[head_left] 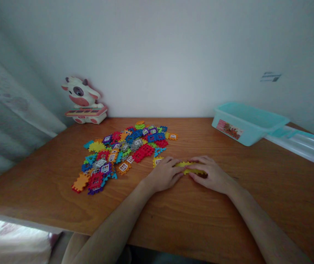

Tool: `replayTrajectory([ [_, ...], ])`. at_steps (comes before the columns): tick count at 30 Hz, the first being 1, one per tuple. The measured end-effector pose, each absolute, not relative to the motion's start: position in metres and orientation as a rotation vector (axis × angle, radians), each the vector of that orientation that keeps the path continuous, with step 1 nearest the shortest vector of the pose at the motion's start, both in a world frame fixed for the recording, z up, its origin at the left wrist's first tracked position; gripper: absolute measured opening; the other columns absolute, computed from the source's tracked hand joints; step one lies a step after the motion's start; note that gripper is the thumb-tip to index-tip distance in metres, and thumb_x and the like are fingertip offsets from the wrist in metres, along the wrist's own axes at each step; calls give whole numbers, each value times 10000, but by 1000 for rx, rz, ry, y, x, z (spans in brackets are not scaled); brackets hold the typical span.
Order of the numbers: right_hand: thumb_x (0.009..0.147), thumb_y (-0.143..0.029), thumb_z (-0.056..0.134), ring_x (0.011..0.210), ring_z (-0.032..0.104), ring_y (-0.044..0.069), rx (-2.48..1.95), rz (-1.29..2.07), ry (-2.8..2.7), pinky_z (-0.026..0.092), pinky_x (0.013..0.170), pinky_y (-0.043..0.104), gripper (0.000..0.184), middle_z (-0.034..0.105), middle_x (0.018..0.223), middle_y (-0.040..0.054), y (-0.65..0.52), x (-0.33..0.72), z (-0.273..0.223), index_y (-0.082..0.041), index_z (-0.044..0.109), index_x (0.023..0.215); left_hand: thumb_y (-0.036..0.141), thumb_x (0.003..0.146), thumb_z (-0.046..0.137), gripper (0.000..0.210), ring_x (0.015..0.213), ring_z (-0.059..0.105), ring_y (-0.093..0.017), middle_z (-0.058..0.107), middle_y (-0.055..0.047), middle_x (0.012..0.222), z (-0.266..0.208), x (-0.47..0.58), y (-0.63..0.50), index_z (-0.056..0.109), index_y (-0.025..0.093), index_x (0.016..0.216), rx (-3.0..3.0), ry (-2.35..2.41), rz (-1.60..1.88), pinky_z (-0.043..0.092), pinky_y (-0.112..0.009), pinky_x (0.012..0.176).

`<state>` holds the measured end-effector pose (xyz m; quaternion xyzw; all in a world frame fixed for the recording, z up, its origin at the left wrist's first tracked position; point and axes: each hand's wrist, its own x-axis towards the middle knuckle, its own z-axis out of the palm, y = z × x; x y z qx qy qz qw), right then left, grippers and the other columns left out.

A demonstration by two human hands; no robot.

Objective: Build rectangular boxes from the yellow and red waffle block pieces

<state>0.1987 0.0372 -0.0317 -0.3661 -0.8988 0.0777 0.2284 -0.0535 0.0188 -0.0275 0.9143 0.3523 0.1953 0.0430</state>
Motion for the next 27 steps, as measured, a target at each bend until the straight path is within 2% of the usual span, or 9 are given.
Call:
replayTrajectory([
  [3, 935, -329, 634, 1104, 643, 277, -1022, 145, -2504, 510, 986, 494, 254, 719, 1204, 93, 36, 196, -28, -306, 773, 1146, 363, 1028, 475, 349, 1192, 576, -248, 657, -82, 1302, -29, -54, 20, 610, 211, 1312, 2791, 1101, 639, 458, -418, 1058],
  [9, 961, -357, 603, 1086, 658, 281, -1099, 41, -2462, 527, 982, 485, 276, 731, 1173, 111, 35, 192, -26, -252, 768, 1155, 420, 1009, 487, 360, 1196, 562, -282, 634, -116, 1293, -11, -69, 21, 614, 188, 1254, 2783, 1443, 590, 456, -446, 1047],
  [12, 947, -368, 613, 1073, 672, 277, -1164, 80, -2394, 547, 973, 472, 292, 723, 1174, 120, 35, 195, -26, -225, 765, 1150, 443, 987, 514, 380, 1171, 571, -325, 637, -146, 1258, -4, -81, 24, 625, 175, 1232, 2729, 1724, 439, 470, -481, 1011],
  [17, 938, -373, 613, 1050, 699, 249, -1176, 235, -2334, 569, 951, 415, 283, 705, 1185, 106, 35, 201, -25, -238, 754, 1143, 561, 950, 532, 457, 1109, 608, -329, 658, -159, 1158, -4, -92, 27, 656, 173, 1156, 2564, 1963, 326, 511, -435, 931],
  [20, 931, -400, 628, 948, 708, 226, -1175, 308, -2332, 582, 871, 385, 275, 700, 1118, 93, 34, 202, -23, -241, 741, 1125, 584, 941, 533, 483, 1081, 635, -327, 662, -164, 1163, -5, -92, 26, 660, 170, 1153, 2503, 1950, 345, 525, -419, 893],
  [24, 906, -438, 659, 760, 669, 194, -1196, 379, -2339, 560, 702, 344, 277, 686, 975, 70, 33, 203, -23, -238, 733, 1081, 454, 958, 562, 399, 1087, 660, -295, 688, -137, 1175, -3, -91, 24, 626, 181, 1241, 2442, 1797, 417, 513, -400, 941],
  [27, 898, -448, 661, 736, 649, 195, -1197, 420, -2333, 530, 667, 331, 267, 674, 890, 50, 34, 205, -24, -245, 731, 1058, 515, 913, 620, 501, 1124, 653, -308, 686, -143, 1226, -2, -89, 24, 608, 173, 1279, 2397, 1717, 478, 501, -419, 981],
])
